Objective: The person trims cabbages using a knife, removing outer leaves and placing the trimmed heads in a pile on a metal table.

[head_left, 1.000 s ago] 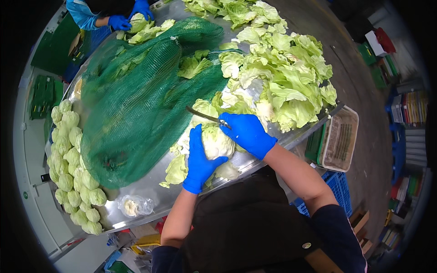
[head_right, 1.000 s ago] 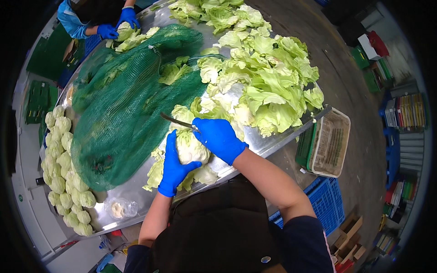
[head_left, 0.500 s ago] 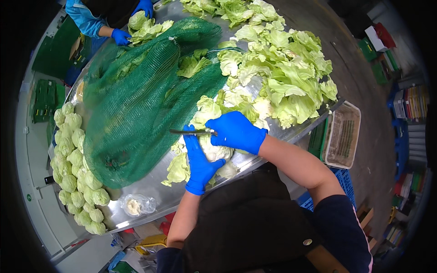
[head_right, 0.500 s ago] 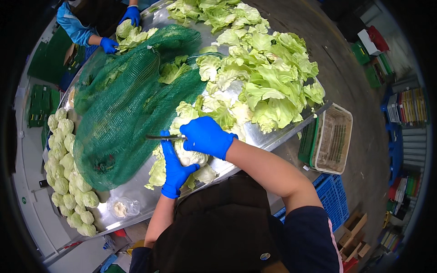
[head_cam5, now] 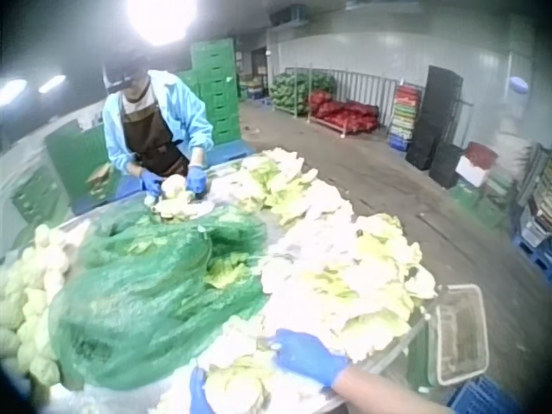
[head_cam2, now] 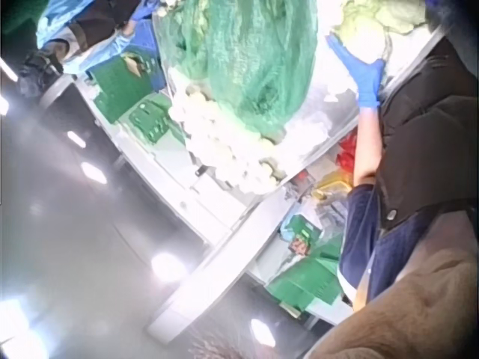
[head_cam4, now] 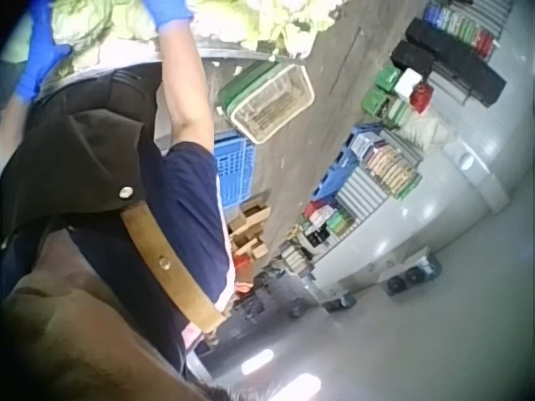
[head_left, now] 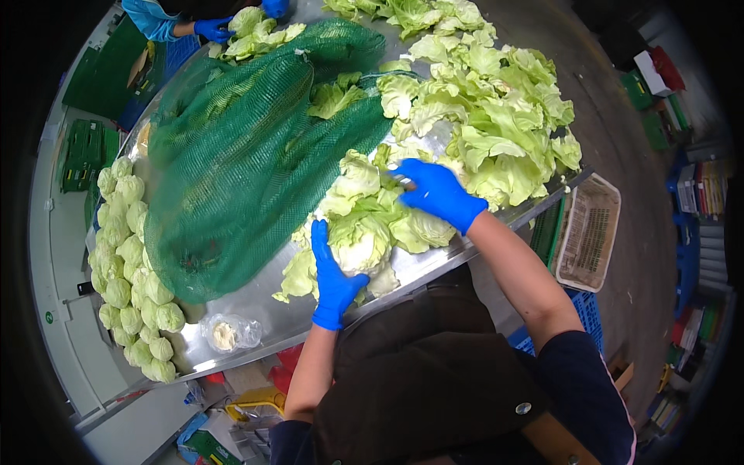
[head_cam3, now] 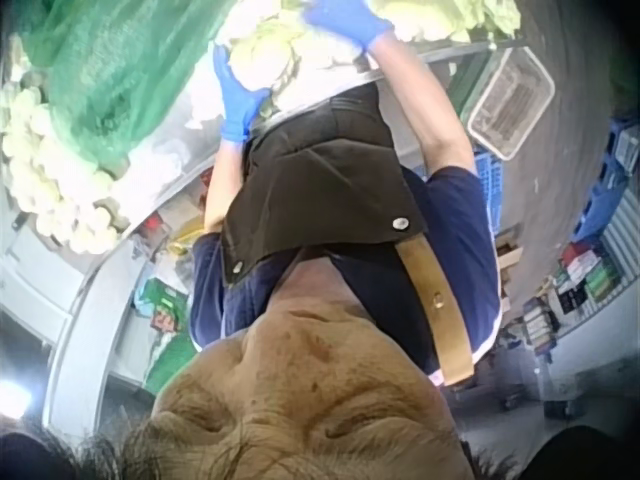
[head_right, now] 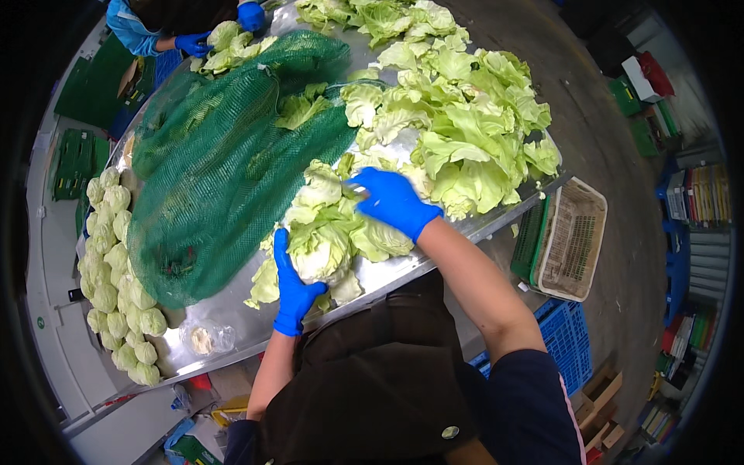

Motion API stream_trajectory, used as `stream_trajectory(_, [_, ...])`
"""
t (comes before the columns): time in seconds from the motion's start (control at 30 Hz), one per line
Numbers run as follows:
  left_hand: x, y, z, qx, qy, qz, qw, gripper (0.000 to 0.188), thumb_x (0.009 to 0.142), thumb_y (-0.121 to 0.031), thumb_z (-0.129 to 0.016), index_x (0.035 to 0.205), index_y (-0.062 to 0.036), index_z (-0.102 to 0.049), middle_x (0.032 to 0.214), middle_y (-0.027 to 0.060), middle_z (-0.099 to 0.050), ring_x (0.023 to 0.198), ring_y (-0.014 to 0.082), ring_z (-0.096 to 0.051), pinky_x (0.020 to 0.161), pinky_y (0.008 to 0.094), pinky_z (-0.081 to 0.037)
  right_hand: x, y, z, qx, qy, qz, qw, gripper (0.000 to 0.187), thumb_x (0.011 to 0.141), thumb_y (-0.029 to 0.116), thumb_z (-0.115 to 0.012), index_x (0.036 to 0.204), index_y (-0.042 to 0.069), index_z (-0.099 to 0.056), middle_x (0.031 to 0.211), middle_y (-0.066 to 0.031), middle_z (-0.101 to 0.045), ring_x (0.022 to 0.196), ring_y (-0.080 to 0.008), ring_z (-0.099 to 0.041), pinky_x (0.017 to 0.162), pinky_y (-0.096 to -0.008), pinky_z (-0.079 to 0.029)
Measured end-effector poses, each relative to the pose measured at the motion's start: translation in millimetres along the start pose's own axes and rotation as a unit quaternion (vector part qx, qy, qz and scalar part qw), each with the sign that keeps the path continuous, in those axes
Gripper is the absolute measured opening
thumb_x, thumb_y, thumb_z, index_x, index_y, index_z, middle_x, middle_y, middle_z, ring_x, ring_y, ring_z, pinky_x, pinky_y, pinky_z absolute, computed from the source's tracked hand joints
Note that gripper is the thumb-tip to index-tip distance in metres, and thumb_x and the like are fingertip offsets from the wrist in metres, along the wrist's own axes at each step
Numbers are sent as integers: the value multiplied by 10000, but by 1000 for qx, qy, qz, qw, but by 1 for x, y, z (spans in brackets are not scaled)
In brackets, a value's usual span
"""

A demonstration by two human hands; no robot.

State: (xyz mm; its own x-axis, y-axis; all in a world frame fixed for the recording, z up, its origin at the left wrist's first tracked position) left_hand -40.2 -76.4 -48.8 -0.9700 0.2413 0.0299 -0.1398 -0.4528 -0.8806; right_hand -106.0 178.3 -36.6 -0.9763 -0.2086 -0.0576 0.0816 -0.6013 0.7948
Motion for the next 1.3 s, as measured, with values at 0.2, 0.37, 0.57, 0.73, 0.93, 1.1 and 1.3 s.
stream_trajectory(0.2, [-8, -13, -5, -36, -15, 30, 999, 1215, 505, -45, -721, 1501, -6, -27, 1544, 185, -142, 1433, 325, -155, 1171, 387, -150, 18, 68, -57, -47, 75, 133, 987, 301, 837, 334, -638, 1093, 174, -638, 982, -162, -652, 844, -329, -652, 727, -418, -517])
stream_trajectory(0.37, [-19, -17, -3, 24, -32, 20, 999, 1108, 564, -37, -707, 1484, 21, -92, 1529, 211, -160, 1426, 346, -164, 1170, 405, -150, 39, -10, -25, -3, -95, -86, 992, 354, 828, 333, -649, 1059, 64, -643, 873, -178, -672, 816, -367, -639, 707, -430, -506])
stream_trajectory(0.57, [-4, -57, -3, 200, 4, 5, 980, 1093, 561, -179, -852, 1458, -38, -243, 1453, 251, -290, 1337, 420, -305, 1096, 458, -295, -29, 35, -24, 103, 50, 43, 992, 637, 756, 375, -741, 1321, 167, -532, 1163, -116, -635, 930, -275, -658, 789, -362, -521])
stream_trajectory(0.73, [15, -28, 4, 113, -22, 40, 993, 1150, 561, -260, -897, 1450, -1, -216, 1428, 231, -331, 1290, 385, -385, 1066, 434, -348, -19, 29, -41, 41, 50, 52, 997, 510, 783, 373, -730, 1222, 137, -620, 948, -119, -679, 787, -266, -665, 710, -349, -523])
stream_trajectory(0.93, [20, -11, 13, 16, -14, 70, 997, 1229, 560, -271, -899, 1478, 16, -133, 1456, 217, -304, 1331, 344, -347, 1102, 401, -306, -10, 41, -42, 62, 9, 60, 996, 484, 804, 386, -721, 1209, 138, -630, 988, -112, -671, 797, -251, -668, 714, -333, -523])
stream_trajectory(1.1, [22, -7, 18, -8, -25, 87, 996, 1233, 561, -269, -898, 1482, 11, -127, 1456, 228, -296, 1338, 332, -338, 1109, 394, -294, 7, 30, -53, 109, -18, 56, 992, 436, 801, 428, -691, 1104, 115, -676, 894, -136, -688, 788, -301, -673, 684, -361, -532])
stream_trajectory(1.3, [9, 11, 28, -97, -60, 114, 987, 1239, 571, -258, -899, 1487, 10, -109, 1435, 211, -345, 1290, 308, -404, 1078, 385, -349, 9, -4, -26, 54, -82, -133, 986, 346, 833, 412, -642, 827, 66, -641, 737, -161, -653, 695, -350, -632, 631, -437, -485])
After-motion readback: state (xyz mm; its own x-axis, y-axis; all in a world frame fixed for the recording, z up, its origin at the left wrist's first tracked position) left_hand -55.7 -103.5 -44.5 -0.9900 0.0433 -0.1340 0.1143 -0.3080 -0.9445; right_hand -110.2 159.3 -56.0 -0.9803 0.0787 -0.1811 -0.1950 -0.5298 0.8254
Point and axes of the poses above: each hand's wrist, its own x-axis towards the middle knuckle, its own z-axis out of the back of the hand, y = z × x, the point moved 3 cm from there along x, towards the middle knuckle
